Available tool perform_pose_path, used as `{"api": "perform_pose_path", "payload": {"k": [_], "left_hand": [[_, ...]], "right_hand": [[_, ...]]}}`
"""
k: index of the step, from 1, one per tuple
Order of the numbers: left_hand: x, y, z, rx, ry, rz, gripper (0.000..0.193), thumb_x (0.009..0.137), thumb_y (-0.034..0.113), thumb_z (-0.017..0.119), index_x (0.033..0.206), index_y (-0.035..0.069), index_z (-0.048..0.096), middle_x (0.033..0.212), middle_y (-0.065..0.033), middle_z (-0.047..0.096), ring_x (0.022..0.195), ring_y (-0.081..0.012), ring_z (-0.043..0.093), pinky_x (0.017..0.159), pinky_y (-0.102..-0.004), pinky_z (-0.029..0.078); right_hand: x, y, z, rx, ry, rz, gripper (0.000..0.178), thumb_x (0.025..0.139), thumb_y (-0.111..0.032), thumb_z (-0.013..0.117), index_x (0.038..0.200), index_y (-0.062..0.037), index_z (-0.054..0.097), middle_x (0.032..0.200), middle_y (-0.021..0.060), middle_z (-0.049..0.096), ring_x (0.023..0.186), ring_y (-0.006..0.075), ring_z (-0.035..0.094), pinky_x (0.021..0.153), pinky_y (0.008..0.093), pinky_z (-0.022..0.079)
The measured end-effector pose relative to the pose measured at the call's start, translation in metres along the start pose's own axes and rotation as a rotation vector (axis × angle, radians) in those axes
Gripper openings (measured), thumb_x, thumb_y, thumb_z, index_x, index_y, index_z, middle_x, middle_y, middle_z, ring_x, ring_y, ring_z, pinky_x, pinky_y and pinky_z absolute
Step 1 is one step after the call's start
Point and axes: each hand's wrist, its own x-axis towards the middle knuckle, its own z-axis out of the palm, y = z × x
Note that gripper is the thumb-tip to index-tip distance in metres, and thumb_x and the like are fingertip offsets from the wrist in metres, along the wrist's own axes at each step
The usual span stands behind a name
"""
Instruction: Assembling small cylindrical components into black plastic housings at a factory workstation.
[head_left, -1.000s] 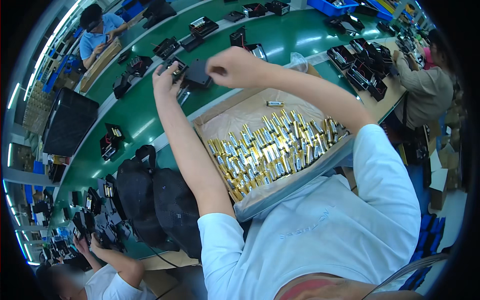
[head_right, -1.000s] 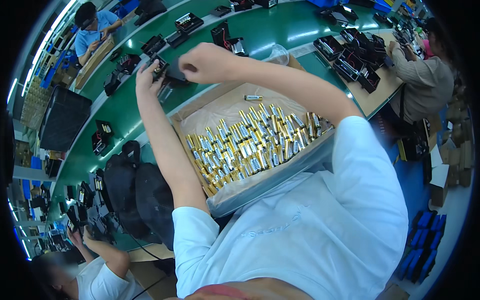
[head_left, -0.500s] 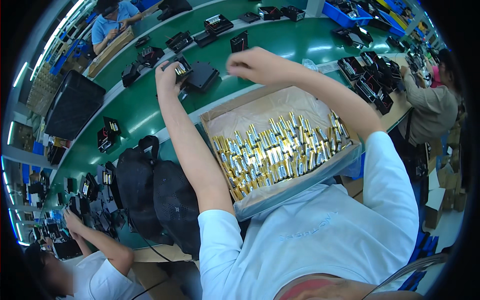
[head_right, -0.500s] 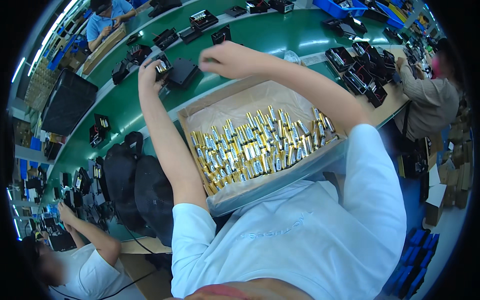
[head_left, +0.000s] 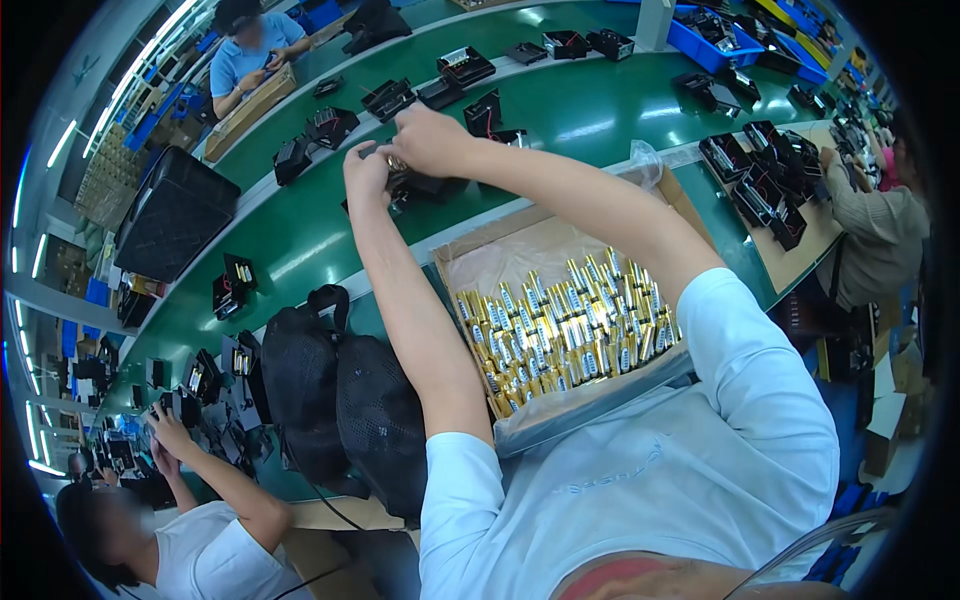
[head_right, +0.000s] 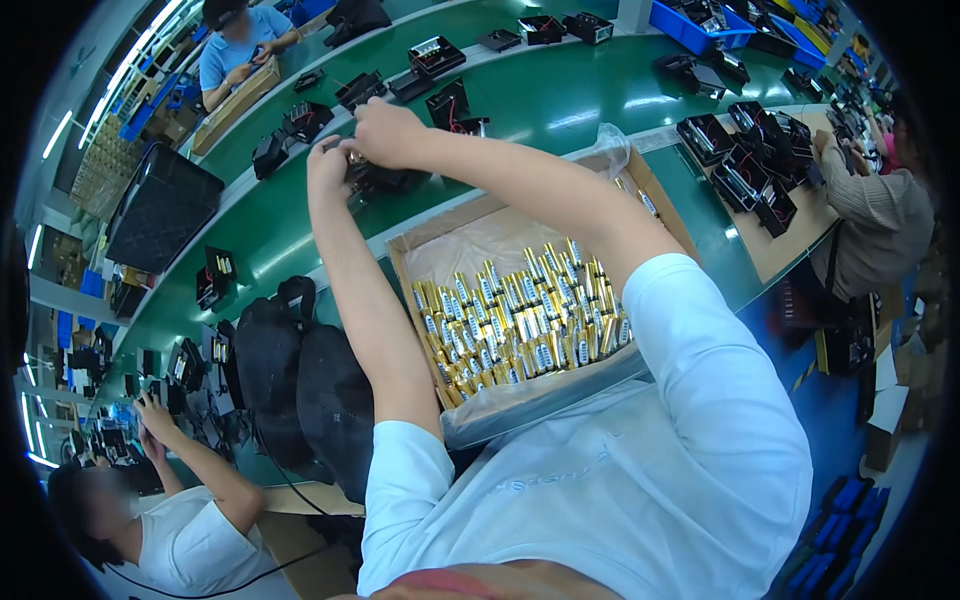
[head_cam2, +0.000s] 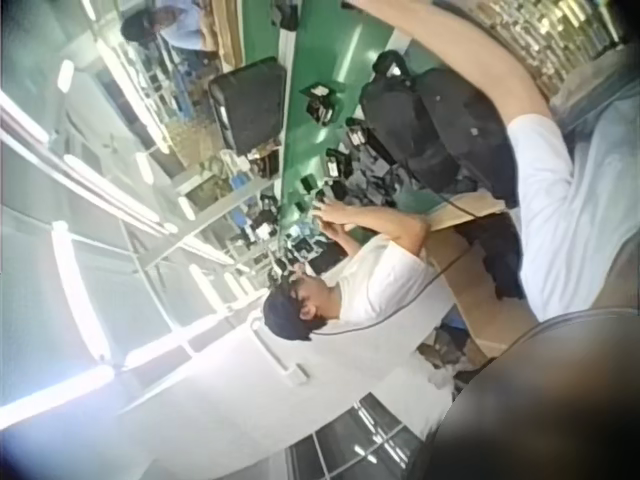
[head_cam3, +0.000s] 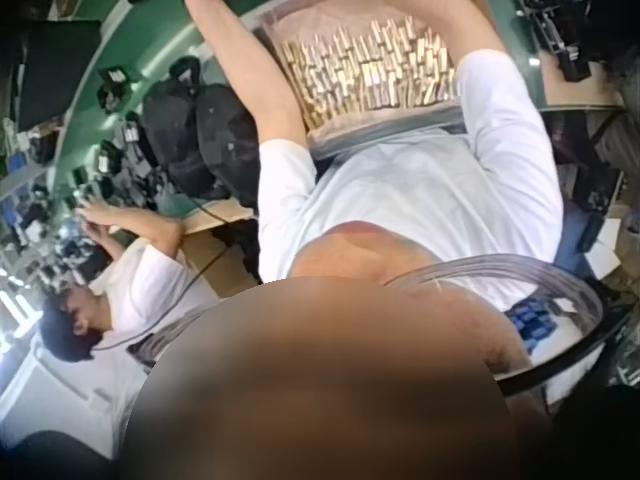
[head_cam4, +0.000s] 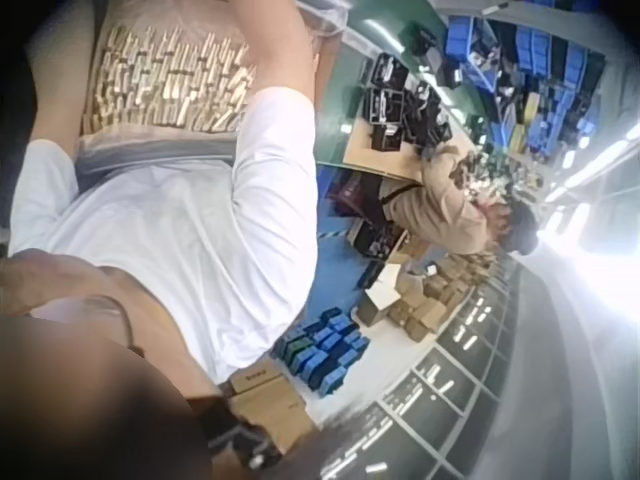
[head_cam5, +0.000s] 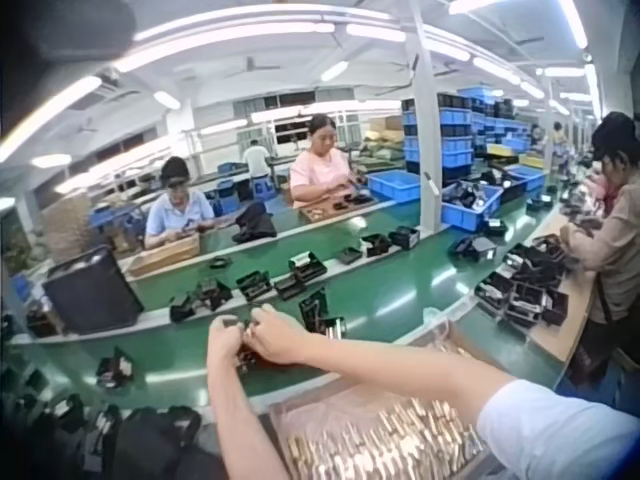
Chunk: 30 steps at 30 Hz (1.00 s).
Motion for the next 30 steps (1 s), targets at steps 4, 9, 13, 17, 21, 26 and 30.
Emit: {"api": "perform_pose_path", "payload": {"k": [4,9,13,17,21,26,30], "left_hand": [[0.012,-0.004,-0.018,0.458,0.187,0.308,0.03,0.079,0.012,0.057,0.107,0.001,0.058,0.093,-0.0226,0.063,0.075,-0.034,0.062,0.065,-0.0419,0.053],[-0.022,0.04,-0.014,1.238,0.632,0.084,0.051,0.078,0.029,0.059,0.123,0.006,0.055,0.107,-0.0277,0.061,0.097,-0.0385,0.061,0.086,-0.0453,0.047],[-0.031,0.032,-0.014,1.516,0.77,0.512,0.056,0.077,0.031,0.061,0.126,0.005,0.053,0.118,-0.0205,0.061,0.106,-0.0338,0.059,0.088,-0.0405,0.048],[-0.018,0.03,0.007,1.309,-0.034,0.188,0.054,0.077,0.03,0.061,0.125,0.005,0.053,0.115,-0.02,0.062,0.103,-0.0304,0.062,0.09,-0.0382,0.048],[0.023,0.004,-0.01,1.302,-0.258,0.12,0.062,0.075,0.037,0.065,0.127,0.004,0.052,0.115,-0.0163,0.063,0.1,-0.0292,0.063,0.088,-0.0374,0.05],[0.036,-0.006,-0.012,1.223,-0.166,0.04,0.073,0.074,0.04,0.069,0.133,0.004,0.047,0.113,-0.018,0.062,0.095,-0.0276,0.063,0.086,-0.0373,0.05],[0.03,0.0,-0.03,1.218,-0.132,0.04,0.077,0.074,0.041,0.071,0.135,0.001,0.044,0.113,-0.0204,0.061,0.094,-0.0266,0.063,0.085,-0.0369,0.051]], "right_hand": [[-0.021,0.0,0.017,-0.093,0.068,-0.121,0.025,0.089,-0.026,0.057,0.095,-0.0044,0.069,0.1,0.013,0.062,0.087,0.0285,0.059,0.08,0.0348,0.049],[-0.061,0.041,0.002,-0.149,-0.032,-0.109,0.026,0.088,-0.026,0.054,0.09,-0.0072,0.071,0.099,0.0127,0.063,0.087,0.0323,0.059,0.08,0.0385,0.048],[-0.084,0.07,-0.031,-0.177,-0.178,-0.224,0.02,0.08,-0.016,0.054,0.088,-0.0083,0.071,0.098,0.0075,0.065,0.089,0.029,0.06,0.086,0.0396,0.045],[-0.098,0.095,-0.072,-0.376,-0.337,-0.207,0.02,0.076,-0.008,0.056,0.091,-0.0074,0.071,0.098,0.0068,0.066,0.089,0.0265,0.06,0.082,0.0385,0.046],[-0.137,0.098,-0.107,-0.155,-0.173,-0.004,0.02,0.077,-0.01,0.054,0.086,-0.0061,0.071,0.091,0.0091,0.068,0.079,0.0274,0.062,0.077,0.0375,0.049],[-0.194,0.029,-0.177,-0.044,-0.223,0.309,0.019,0.078,-0.012,0.055,0.081,-0.0009,0.07,0.075,0.0102,0.067,0.062,0.0282,0.06,0.065,0.0354,0.05],[-0.234,0.003,-0.207,-0.024,-0.459,0.426,0.017,0.076,-0.015,0.057,0.073,-0.0015,0.068,0.064,0.0112,0.064,0.055,0.0314,0.058,0.06,0.0376,0.05]]}}
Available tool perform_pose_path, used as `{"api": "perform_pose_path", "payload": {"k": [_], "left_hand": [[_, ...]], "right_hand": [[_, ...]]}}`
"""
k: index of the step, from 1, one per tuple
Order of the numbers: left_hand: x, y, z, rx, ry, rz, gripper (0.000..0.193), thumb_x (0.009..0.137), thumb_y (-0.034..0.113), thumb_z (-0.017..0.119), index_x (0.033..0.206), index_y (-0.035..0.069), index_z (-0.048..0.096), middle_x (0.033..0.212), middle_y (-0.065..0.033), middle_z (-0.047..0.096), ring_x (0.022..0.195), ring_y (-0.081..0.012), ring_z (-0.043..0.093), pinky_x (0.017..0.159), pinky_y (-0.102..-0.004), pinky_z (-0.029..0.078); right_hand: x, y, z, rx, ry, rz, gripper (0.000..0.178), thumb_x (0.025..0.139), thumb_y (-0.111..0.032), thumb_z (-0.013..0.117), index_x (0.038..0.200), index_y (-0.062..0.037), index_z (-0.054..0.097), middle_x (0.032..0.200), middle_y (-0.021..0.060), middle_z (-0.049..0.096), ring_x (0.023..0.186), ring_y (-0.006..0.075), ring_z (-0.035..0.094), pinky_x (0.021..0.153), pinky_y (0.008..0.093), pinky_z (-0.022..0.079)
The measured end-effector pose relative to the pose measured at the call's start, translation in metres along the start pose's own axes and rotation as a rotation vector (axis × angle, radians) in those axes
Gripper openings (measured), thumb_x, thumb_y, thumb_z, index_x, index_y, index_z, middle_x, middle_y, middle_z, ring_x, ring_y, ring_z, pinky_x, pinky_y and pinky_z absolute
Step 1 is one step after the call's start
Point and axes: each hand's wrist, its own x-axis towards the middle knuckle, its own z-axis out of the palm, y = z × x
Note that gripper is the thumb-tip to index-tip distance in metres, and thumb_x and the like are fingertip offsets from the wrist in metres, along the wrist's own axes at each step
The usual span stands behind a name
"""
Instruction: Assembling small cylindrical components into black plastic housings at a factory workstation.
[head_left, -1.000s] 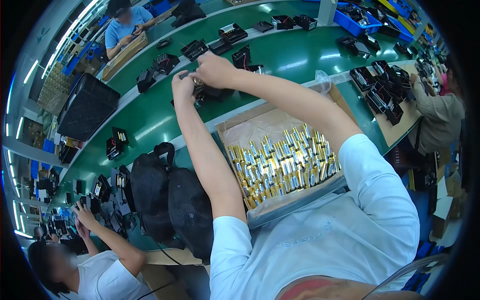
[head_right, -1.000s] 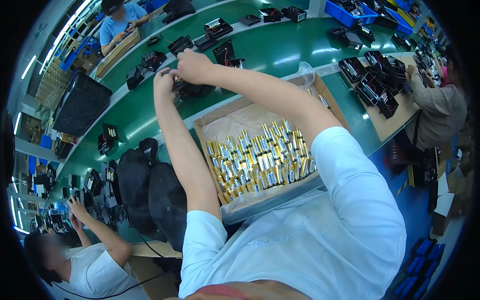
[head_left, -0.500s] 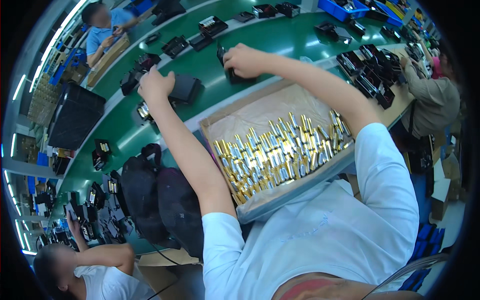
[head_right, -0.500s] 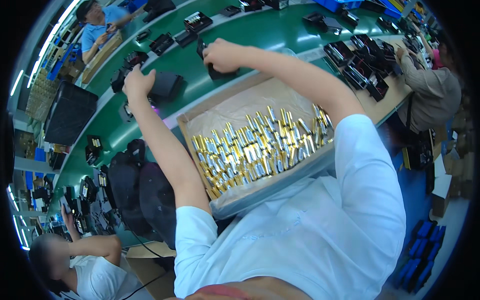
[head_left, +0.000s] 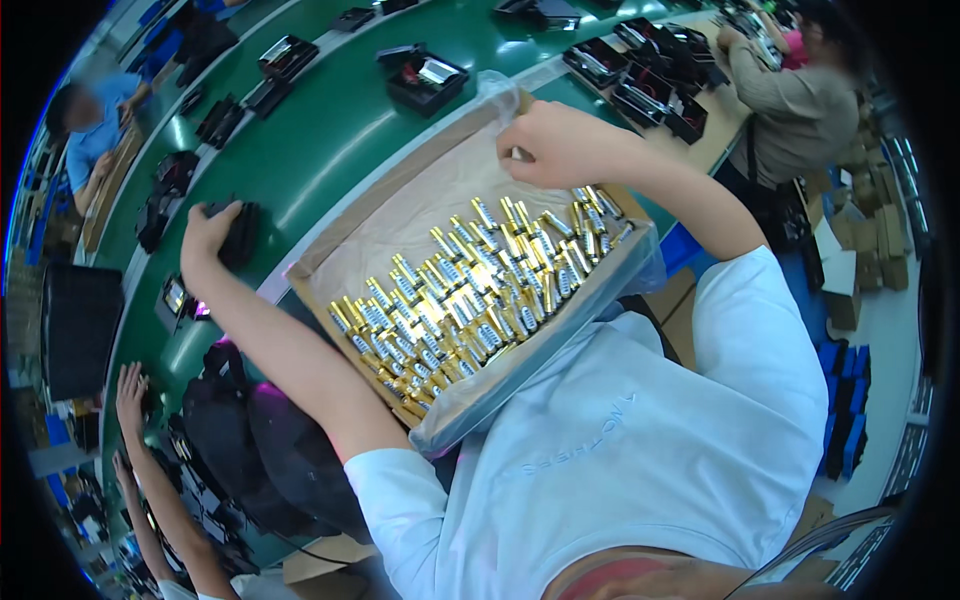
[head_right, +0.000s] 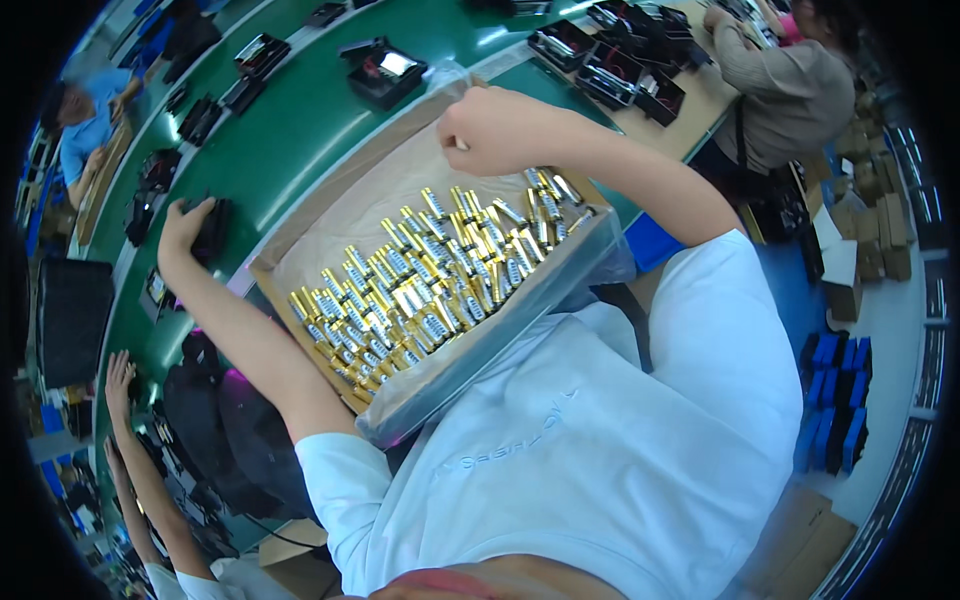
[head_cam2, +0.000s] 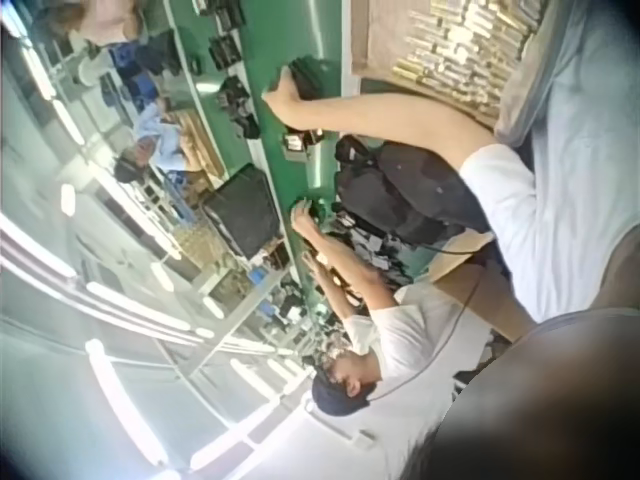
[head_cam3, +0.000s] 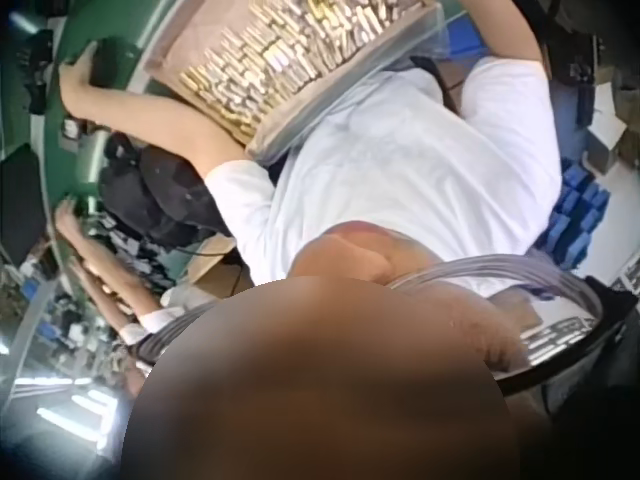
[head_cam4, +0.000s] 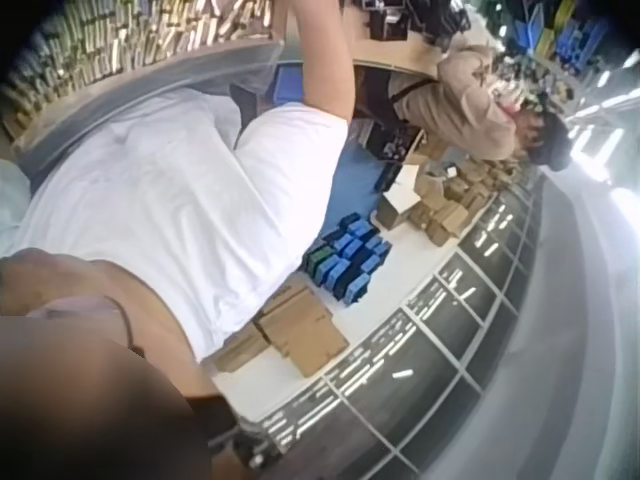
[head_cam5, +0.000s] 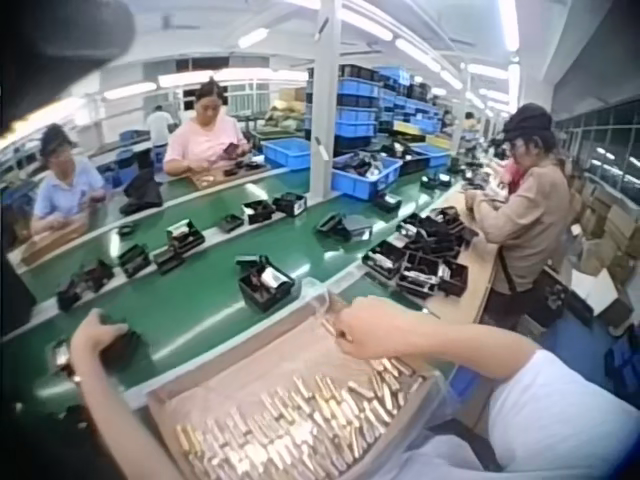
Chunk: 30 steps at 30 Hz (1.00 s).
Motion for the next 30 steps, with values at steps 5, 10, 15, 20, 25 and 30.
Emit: {"api": "perform_pose_path", "payload": {"k": [5,10,15,20,25,30], "left_hand": [[-0.014,-0.002,-0.014,-0.025,-0.047,0.009,0.078,0.075,0.04,0.072,0.132,-0.006,0.045,0.114,-0.022,0.061,0.092,-0.0268,0.064,0.083,-0.0365,0.053],[-0.036,0.015,-0.024,-0.044,-0.08,-0.035,0.079,0.072,0.042,0.076,0.127,-0.007,0.046,0.103,-0.0208,0.063,0.078,-0.0237,0.066,0.072,-0.0348,0.055],[0.001,-0.003,-0.001,-0.029,0.042,-0.104,0.082,0.071,0.05,0.075,0.127,-0.002,0.045,0.105,-0.0214,0.064,0.085,-0.0294,0.066,0.076,-0.0415,0.054],[-0.02,0.049,0.001,0.124,0.306,-0.113,0.062,0.08,0.048,0.061,0.124,0.008,0.046,0.113,-0.016,0.064,0.1,-0.0363,0.061,0.09,-0.0528,0.039],[-0.035,0.074,-0.002,-0.042,0.047,0.228,0.076,0.079,0.048,0.065,0.137,0.005,0.042,0.122,-0.0196,0.06,0.106,-0.0315,0.061,0.092,-0.0381,0.048],[-0.033,0.087,0.0,-0.191,-0.056,0.182,0.065,0.087,0.044,0.057,0.135,0.003,0.043,0.114,-0.0196,0.063,0.1,-0.0308,0.063,0.089,-0.0404,0.049]], "right_hand": [[-0.036,0.026,-0.004,-0.246,-0.138,0.37,0.018,0.075,-0.018,0.061,0.071,-0.0013,0.067,0.067,0.0125,0.065,0.059,0.031,0.061,0.06,0.0381,0.051],[-0.05,0.023,0.005,-0.289,-0.208,0.467,0.021,0.075,-0.021,0.065,0.075,-0.0001,0.068,0.073,0.0138,0.067,0.064,0.0313,0.063,0.062,0.0383,0.053],[-0.049,0.017,0.016,-0.307,-0.177,0.453,0.024,0.074,-0.022,0.068,0.081,0.0014,0.068,0.078,0.0153,0.068,0.068,0.0318,0.065,0.063,0.0379,0.053],[-0.049,0.022,0.022,-0.278,-0.195,0.472,0.026,0.073,-0.021,0.069,0.084,0.003,0.068,0.08,0.0163,0.068,0.069,0.032,0.065,0.063,0.0381,0.054],[-0.039,0.018,0.021,-0.227,-0.237,0.444,0.026,0.073,-0.02,0.069,0.083,0.0042,0.068,0.08,0.017,0.068,0.068,0.0327,0.065,0.062,0.0391,0.053],[-0.034,0.02,0.019,-0.237,-0.189,0.468,0.024,0.073,-0.018,0.067,0.08,0.0053,0.068,0.079,0.018,0.068,0.064,0.0335,0.064,0.06,0.0399,0.053]]}}
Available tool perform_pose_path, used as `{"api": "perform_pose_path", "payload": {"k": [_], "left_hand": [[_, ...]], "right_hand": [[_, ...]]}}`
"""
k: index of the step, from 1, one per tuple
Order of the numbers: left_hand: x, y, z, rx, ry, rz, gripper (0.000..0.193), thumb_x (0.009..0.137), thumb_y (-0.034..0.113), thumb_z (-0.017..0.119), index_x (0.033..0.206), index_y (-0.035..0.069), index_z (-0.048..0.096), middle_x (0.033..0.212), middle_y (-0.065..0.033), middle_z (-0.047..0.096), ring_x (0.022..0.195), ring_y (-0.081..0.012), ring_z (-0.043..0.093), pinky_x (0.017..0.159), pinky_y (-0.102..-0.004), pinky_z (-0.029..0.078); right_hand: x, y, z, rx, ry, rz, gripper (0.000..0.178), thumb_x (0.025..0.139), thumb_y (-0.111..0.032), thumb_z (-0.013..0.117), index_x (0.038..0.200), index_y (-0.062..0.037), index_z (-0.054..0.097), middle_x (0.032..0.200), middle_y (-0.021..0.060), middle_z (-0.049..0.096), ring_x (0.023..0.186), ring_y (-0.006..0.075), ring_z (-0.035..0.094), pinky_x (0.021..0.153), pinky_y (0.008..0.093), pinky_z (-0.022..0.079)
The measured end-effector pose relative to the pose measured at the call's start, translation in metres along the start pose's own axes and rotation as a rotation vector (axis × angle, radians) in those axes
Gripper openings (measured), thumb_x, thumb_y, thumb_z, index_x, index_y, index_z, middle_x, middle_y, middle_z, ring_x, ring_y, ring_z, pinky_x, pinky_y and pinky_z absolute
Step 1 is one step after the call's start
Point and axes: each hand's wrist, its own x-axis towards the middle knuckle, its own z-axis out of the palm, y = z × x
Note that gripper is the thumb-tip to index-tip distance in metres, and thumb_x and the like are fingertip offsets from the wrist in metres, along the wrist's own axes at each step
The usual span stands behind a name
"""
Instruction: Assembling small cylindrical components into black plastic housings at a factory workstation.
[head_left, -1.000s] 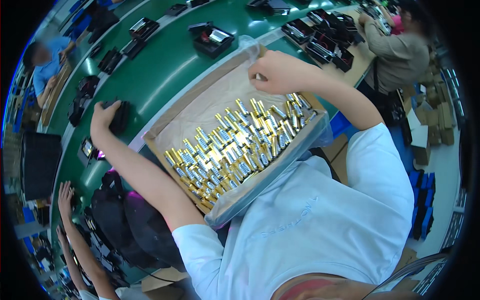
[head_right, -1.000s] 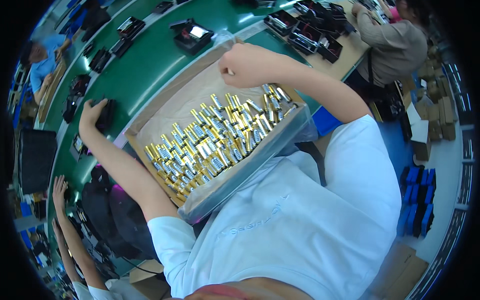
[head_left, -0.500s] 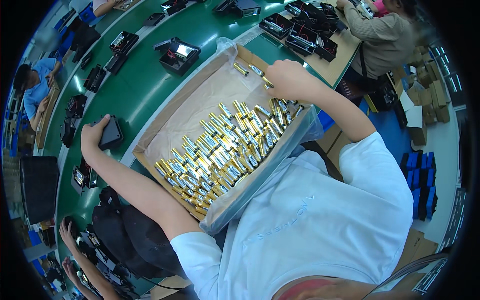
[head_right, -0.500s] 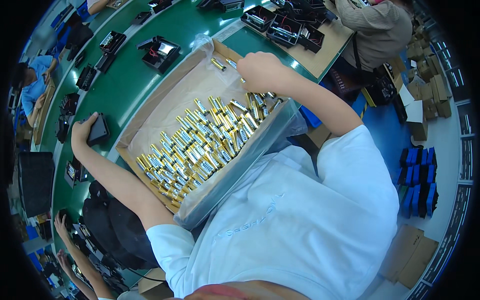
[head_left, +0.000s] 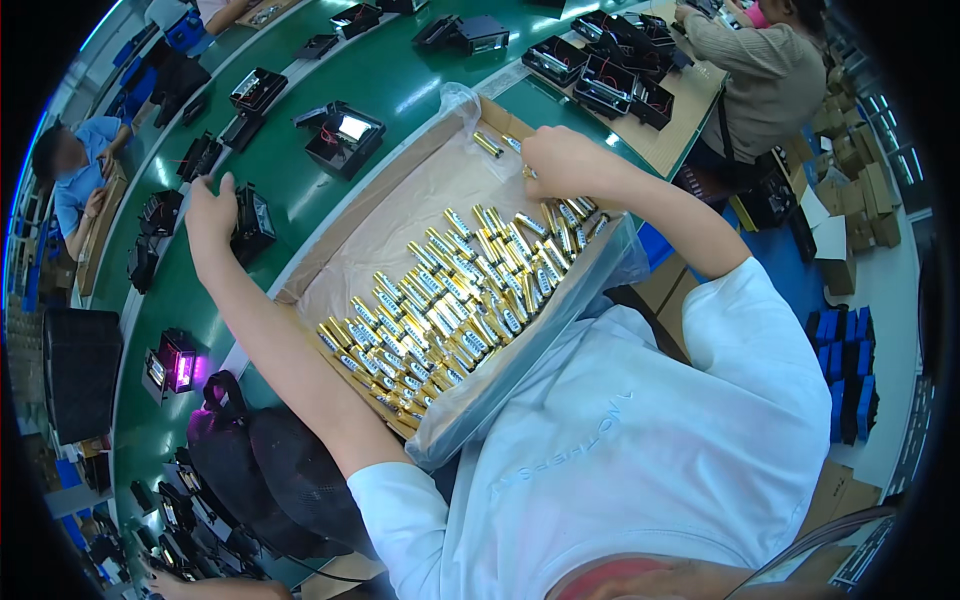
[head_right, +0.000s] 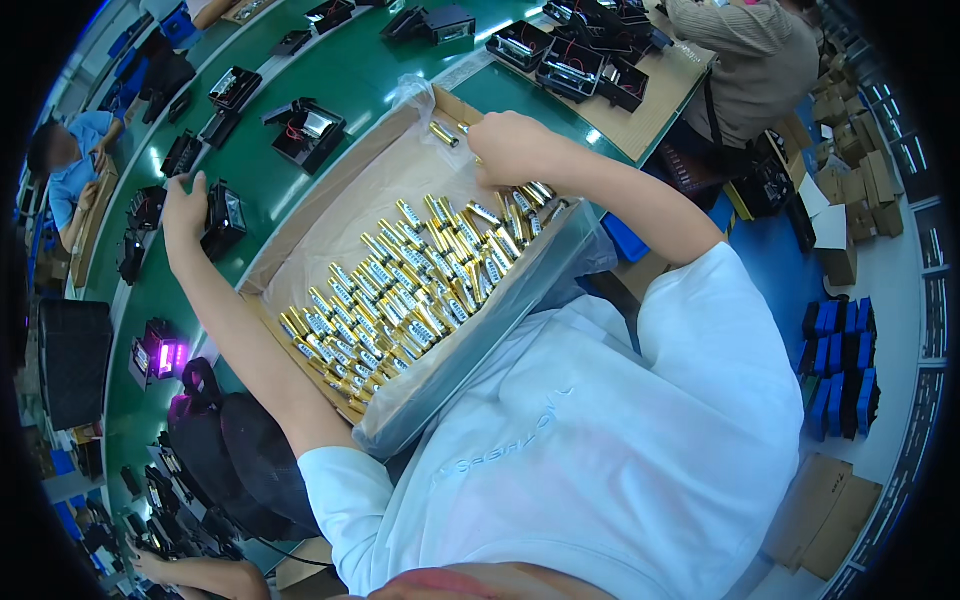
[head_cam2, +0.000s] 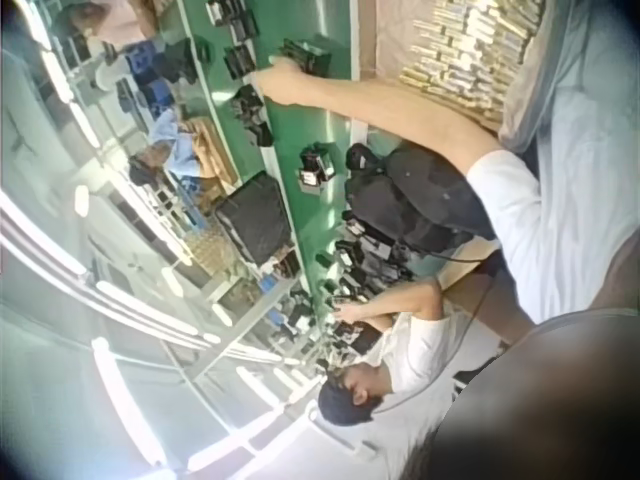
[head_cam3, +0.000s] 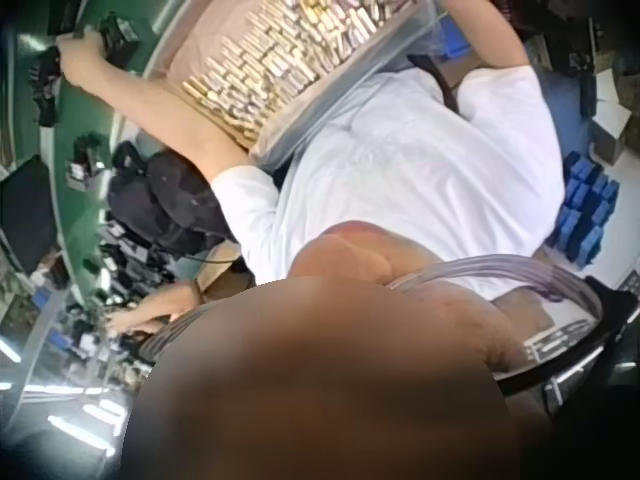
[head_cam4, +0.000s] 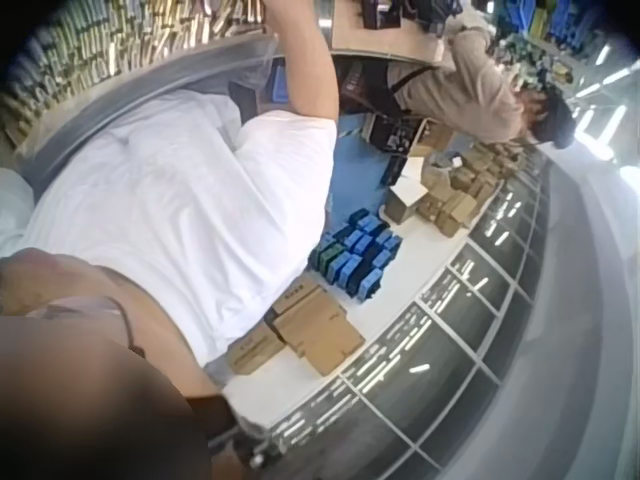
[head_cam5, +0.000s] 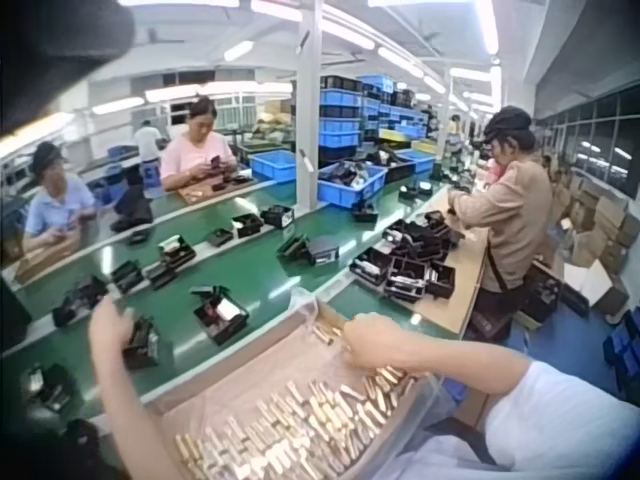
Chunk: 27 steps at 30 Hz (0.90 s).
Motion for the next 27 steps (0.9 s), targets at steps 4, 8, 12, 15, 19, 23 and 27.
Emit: {"api": "perform_pose_path", "payload": {"k": [4,8,12,15,19,23,27], "left_hand": [[0.01,-0.027,0.0,0.419,0.21,-0.107,0.052,0.09,0.039,0.053,0.125,0.001,0.053,0.11,-0.02,0.066,0.1,-0.0331,0.063,0.086,-0.0412,0.05],[0.011,-0.042,-0.007,0.468,0.111,-0.151,0.046,0.089,0.039,0.053,0.107,-0.001,0.067,0.11,-0.02,0.066,0.101,-0.0345,0.064,0.086,-0.0428,0.051],[0.001,-0.043,-0.019,0.441,0.155,-0.212,0.04,0.084,0.034,0.062,0.105,0.001,0.068,0.103,-0.0198,0.067,0.096,-0.0345,0.064,0.085,-0.041,0.051],[0.018,-0.049,-0.011,0.409,0.1,-0.162,0.035,0.08,0.034,0.066,0.095,0.002,0.071,0.094,-0.0155,0.07,0.089,-0.0312,0.066,0.083,-0.0391,0.052],[0.019,-0.059,-0.017,0.378,0.167,-0.212,0.037,0.079,0.031,0.064,0.098,-0.001,0.066,0.095,-0.0178,0.069,0.089,-0.0324,0.066,0.083,-0.0395,0.052],[0.017,-0.066,-0.019,0.311,0.247,-0.254,0.04,0.079,0.027,0.062,0.102,-0.005,0.059,0.096,-0.0208,0.067,0.089,-0.034,0.066,0.083,-0.0399,0.052],[0.014,-0.073,-0.024,0.236,0.333,-0.3,0.044,0.079,0.024,0.06,0.106,-0.01,0.052,0.098,-0.0239,0.066,0.089,-0.0357,0.065,0.082,-0.0403,0.052]], "right_hand": [[0.015,-0.002,0.001,-0.003,0.088,0.035,0.023,0.073,-0.015,0.064,0.08,0.0063,0.067,0.078,0.0194,0.067,0.062,0.0347,0.063,0.059,0.0408,0.053],[0.03,-0.01,0.001,0.002,0.175,0.064,0.024,0.074,-0.013,0.058,0.081,0.0085,0.066,0.076,0.0224,0.066,0.063,0.0384,0.063,0.06,0.0432,0.052],[0.032,-0.011,0.006,0.038,0.183,0.088,0.018,0.075,-0.008,0.058,0.082,0.0051,0.068,0.08,0.0218,0.067,0.063,0.0375,0.064,0.058,0.0424,0.053],[0.034,-0.007,0.018,0.047,0.187,0.078,0.02,0.075,-0.009,0.057,0.082,0.0069,0.067,0.08,0.0234,0.067,0.065,0.0397,0.064,0.06,0.0442,0.053],[0.029,-0.009,0.022,0.066,0.204,0.065,0.022,0.076,-0.01,0.056,0.081,0.0088,0.066,0.08,0.025,0.066,0.067,0.042,0.063,0.063,0.046,0.052],[0.028,-0.011,0.013,0.059,0.206,0.124,0.023,0.073,-0.011,0.059,0.081,0.0093,0.066,0.078,0.0252,0.065,0.068,0.0425,0.062,0.063,0.0462,0.052],[0.03,-0.016,-0.006,0.163,0.412,-0.112,0.022,0.071,-0.012,0.061,0.067,0.0096,0.06,0.058,0.0183,0.058,0.048,0.033,0.053,0.052,0.0393,0.046]]}}
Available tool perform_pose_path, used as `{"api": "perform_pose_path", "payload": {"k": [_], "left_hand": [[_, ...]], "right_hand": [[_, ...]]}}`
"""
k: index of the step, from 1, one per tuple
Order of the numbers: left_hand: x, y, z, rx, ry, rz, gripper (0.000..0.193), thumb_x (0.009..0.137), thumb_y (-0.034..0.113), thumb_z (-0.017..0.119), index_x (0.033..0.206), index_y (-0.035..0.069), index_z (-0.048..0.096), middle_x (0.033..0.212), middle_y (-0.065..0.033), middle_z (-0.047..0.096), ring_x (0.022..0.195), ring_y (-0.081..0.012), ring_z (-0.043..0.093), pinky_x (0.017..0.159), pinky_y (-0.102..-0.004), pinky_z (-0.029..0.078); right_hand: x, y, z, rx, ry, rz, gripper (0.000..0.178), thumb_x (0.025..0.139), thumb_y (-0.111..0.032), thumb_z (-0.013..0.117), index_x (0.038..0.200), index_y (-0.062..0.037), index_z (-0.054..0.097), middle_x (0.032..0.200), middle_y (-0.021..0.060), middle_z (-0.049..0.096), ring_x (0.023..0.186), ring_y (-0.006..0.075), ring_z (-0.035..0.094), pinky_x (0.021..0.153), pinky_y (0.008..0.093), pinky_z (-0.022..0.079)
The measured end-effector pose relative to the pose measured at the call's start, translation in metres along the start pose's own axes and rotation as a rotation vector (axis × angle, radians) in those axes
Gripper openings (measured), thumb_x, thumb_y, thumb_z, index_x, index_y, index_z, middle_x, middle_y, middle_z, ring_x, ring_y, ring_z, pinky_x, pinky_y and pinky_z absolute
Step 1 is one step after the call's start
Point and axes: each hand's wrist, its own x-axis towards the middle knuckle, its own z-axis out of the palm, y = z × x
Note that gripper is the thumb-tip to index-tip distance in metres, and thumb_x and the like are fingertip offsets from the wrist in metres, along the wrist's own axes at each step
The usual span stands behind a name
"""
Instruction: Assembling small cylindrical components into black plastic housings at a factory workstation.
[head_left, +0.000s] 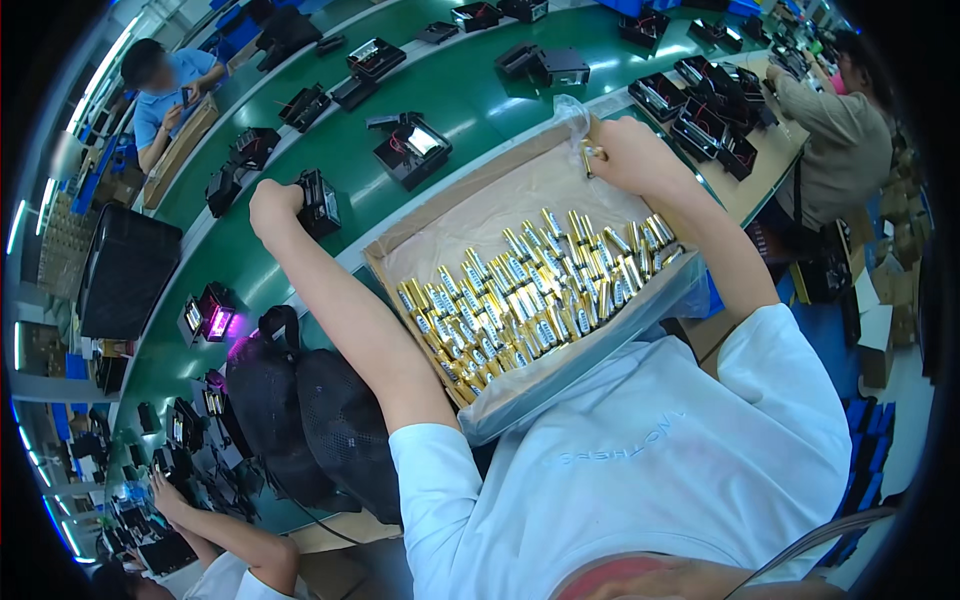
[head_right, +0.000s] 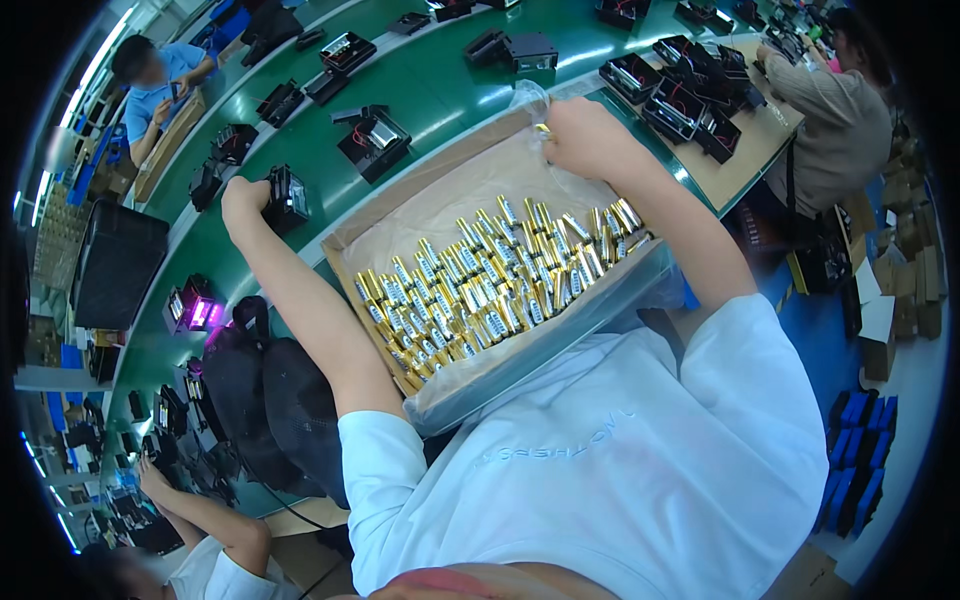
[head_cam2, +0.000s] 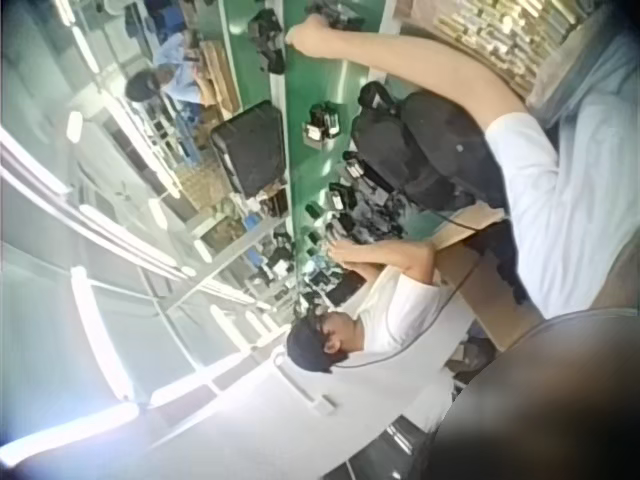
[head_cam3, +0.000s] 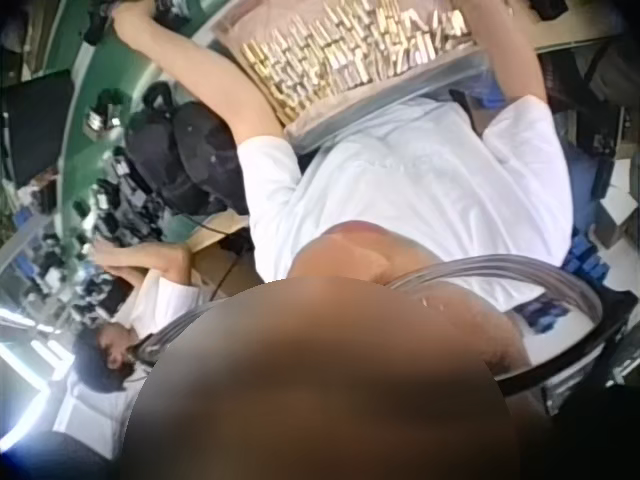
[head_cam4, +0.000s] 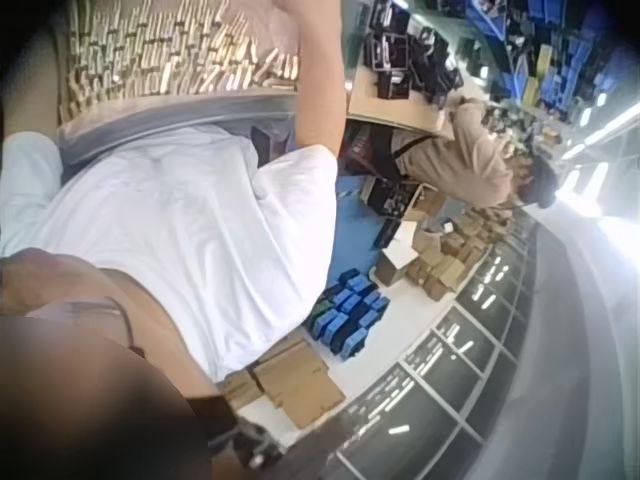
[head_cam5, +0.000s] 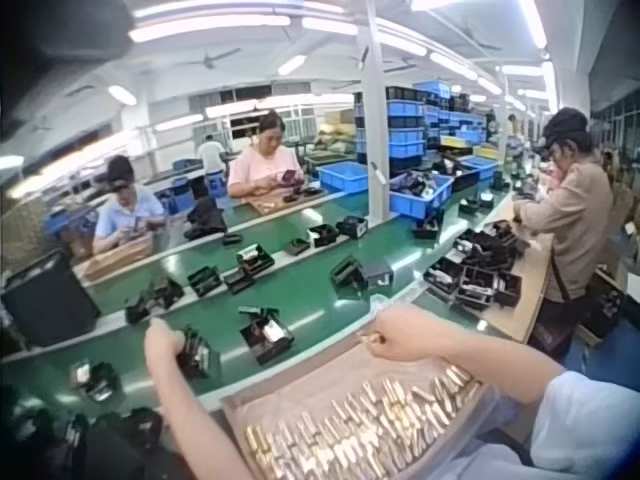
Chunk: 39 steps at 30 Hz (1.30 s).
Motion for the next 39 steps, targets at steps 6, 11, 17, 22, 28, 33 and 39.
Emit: {"api": "perform_pose_path", "payload": {"k": [6,11,17,22,28,33,39], "left_hand": [[-0.012,-0.014,-0.011,-0.151,0.084,-0.078,0.052,0.079,0.02,0.059,0.112,-0.015,0.039,0.099,-0.0289,0.063,0.09,-0.0382,0.064,0.082,-0.0406,0.052],[-0.018,-0.003,-0.014,-0.512,0.079,-0.076,0.052,0.08,0.017,0.06,0.113,-0.015,0.036,0.104,-0.0309,0.059,0.093,-0.0369,0.063,0.083,-0.0392,0.052],[0.005,-0.02,0.02,-0.923,0.049,-0.106,0.048,0.082,0.012,0.061,0.114,-0.014,0.038,0.109,-0.0312,0.055,0.095,-0.0338,0.061,0.082,-0.0378,0.052],[0.011,0.002,0.039,-1.188,-0.148,-0.047,0.042,0.085,0.008,0.06,0.117,-0.012,0.042,0.11,-0.0282,0.055,0.091,-0.0303,0.062,0.075,-0.0384,0.055],[-0.017,0.057,0.045,-1.479,-0.315,0.011,0.036,0.089,0.007,0.058,0.118,-0.01,0.046,0.107,-0.0244,0.056,0.087,-0.0278,0.062,0.071,-0.0387,0.056],[-0.017,0.064,0.041,-1.65,-0.468,-0.042,0.029,0.092,0.009,0.056,0.116,-0.006,0.05,0.102,-0.0198,0.059,0.082,-0.0261,0.063,0.07,-0.0371,0.055],[0.008,0.051,0.076,-1.582,-0.385,-0.047,0.037,0.092,0.009,0.055,0.123,-0.004,0.041,0.108,-0.0203,0.055,0.086,-0.0271,0.061,0.073,-0.0363,0.055]], "right_hand": [[0.091,-0.114,0.008,0.512,0.063,-0.594,0.025,0.082,-0.022,0.06,0.068,-0.0018,0.066,0.053,0.0053,0.058,0.041,0.0193,0.048,0.046,0.0294,0.043],[0.152,-0.194,0.053,0.821,-0.297,-0.648,0.025,0.086,-0.023,0.061,0.073,-0.0023,0.063,0.058,0.0027,0.062,0.042,0.0144,0.047,0.047,0.0277,0.042],[0.18,-0.207,0.099,0.474,-0.204,-0.956,0.022,0.082,-0.017,0.06,0.069,0.0009,0.061,0.059,0.01,0.061,0.052,0.0293,0.05,0.053,0.0375,0.044],[0.168,-0.175,0.059,0.346,-0.511,-0.595,0.028,0.08,-0.019,0.06,0.058,-0.002,0.059,0.048,0.0071,0.055,0.04,0.0212,0.048,0.047,0.03,0.043],[0.195,-0.155,0.043,0.814,-0.357,-0.266,0.034,0.085,-0.024,0.061,0.059,-0.0014,0.062,0.046,0.0042,0.054,0.036,0.0132,0.045,0.042,0.0228,0.041],[0.213,-0.18,0.039,0.695,-0.195,-0.117,0.032,0.085,-0.023,0.063,0.062,0.0,0.064,0.048,0.0052,0.055,0.036,0.0128,0.045,0.041,0.0227,0.04],[0.21,-0.191,0.038,0.714,-0.303,-0.168,0.027,0.085,-0.023,0.065,0.07,-0.0005,0.069,0.053,0.0059,0.058,0.038,0.0129,0.045,0.043,0.023,0.041]]}}
